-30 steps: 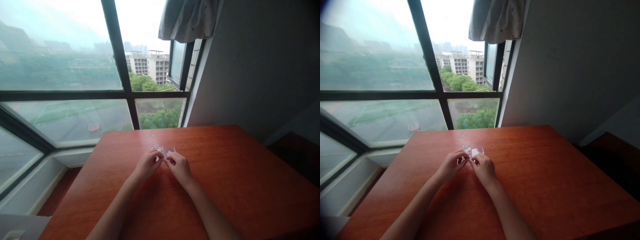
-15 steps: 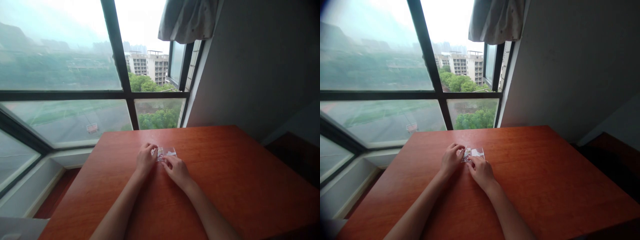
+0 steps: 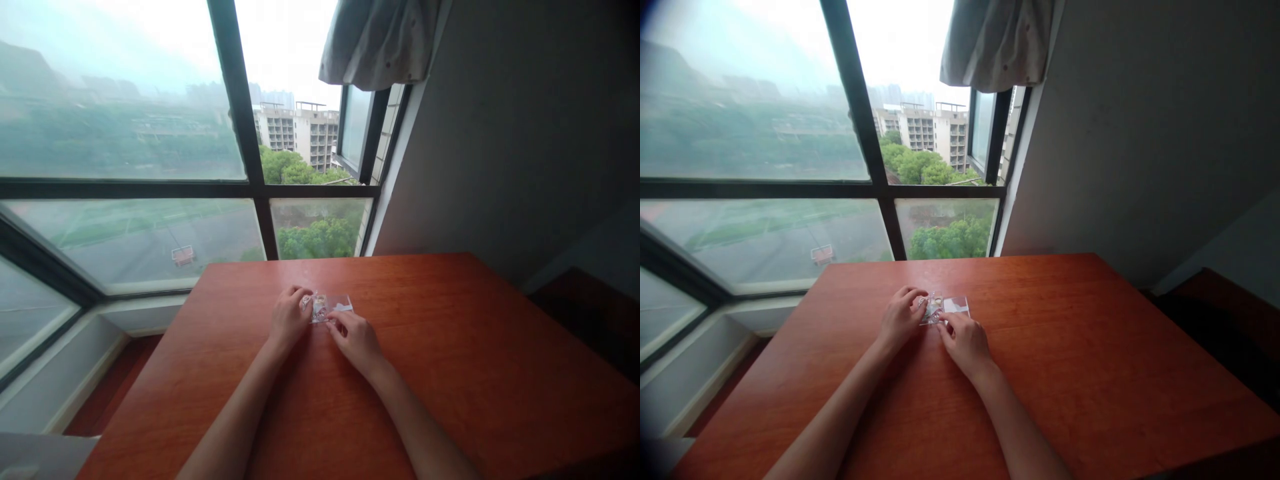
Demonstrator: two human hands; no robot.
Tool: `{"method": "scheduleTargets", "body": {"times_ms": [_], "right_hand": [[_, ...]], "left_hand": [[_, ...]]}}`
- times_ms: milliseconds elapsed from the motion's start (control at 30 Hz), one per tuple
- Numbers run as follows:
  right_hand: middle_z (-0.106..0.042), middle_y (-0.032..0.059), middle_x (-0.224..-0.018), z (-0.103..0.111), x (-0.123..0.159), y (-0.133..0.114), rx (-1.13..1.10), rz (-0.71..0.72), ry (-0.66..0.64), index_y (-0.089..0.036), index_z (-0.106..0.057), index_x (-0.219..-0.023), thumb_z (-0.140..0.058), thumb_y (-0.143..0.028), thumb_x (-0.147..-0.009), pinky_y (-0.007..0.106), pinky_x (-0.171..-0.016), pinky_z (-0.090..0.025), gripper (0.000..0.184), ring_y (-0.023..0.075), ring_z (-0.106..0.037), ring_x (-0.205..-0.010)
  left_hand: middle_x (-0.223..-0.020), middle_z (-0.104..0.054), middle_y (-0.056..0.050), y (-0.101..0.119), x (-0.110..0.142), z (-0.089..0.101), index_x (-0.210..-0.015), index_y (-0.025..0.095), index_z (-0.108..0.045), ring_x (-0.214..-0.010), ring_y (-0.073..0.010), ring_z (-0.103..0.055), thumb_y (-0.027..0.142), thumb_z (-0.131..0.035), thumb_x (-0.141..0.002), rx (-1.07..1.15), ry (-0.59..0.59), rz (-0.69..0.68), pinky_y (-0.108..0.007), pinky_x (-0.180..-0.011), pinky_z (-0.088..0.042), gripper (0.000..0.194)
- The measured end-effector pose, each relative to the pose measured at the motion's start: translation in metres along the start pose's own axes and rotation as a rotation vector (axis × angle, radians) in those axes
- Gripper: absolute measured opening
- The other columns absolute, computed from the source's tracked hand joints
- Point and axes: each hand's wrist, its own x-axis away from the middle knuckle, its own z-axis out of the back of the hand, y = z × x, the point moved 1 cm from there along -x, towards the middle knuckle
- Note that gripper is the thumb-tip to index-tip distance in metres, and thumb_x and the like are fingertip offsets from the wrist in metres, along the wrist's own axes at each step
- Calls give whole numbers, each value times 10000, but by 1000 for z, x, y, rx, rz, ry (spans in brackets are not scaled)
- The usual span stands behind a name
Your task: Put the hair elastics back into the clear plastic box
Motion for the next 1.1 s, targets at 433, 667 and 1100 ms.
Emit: {"method": "scheduleTargets", "body": {"times_ms": [433, 667, 1100], "right_hand": [[-580, 141, -1263, 4, -6, 36, 420, -294, 170, -162, -629, -1166, -580, -408, -860, 405, -945, -380, 395, 302, -498, -1150], [-564, 163, -1296, -6, -3, 39, 413, -219, 133, -176, -656, -1099, -569, -415, -863, 469, -1018, -347, 346, 315, -478, -1209], [-625, 123, -1241, -12, -2, 24, -178, -3, 161, -194, -391, -1379, -574, -347, -860, 395, -977, -490, 571, 251, -603, -1137]], "left_hand": [[-1212, -534, -140, -38, 3, 10, -1317, 157, -469, -1082, -278, -574, 514, -586, -829, 34, -158, 43, -418, -946, -472, 615], [-1287, -500, -140, -34, 7, 11, -1261, 175, -510, -1145, -300, -531, 531, -663, -754, -49, -294, -71, -411, -972, -452, 637], [-1214, -536, -107, -15, 15, 12, -1181, 214, -507, -1093, -282, -540, 541, -660, -749, -188, -276, -163, -377, -916, -446, 563]]}}
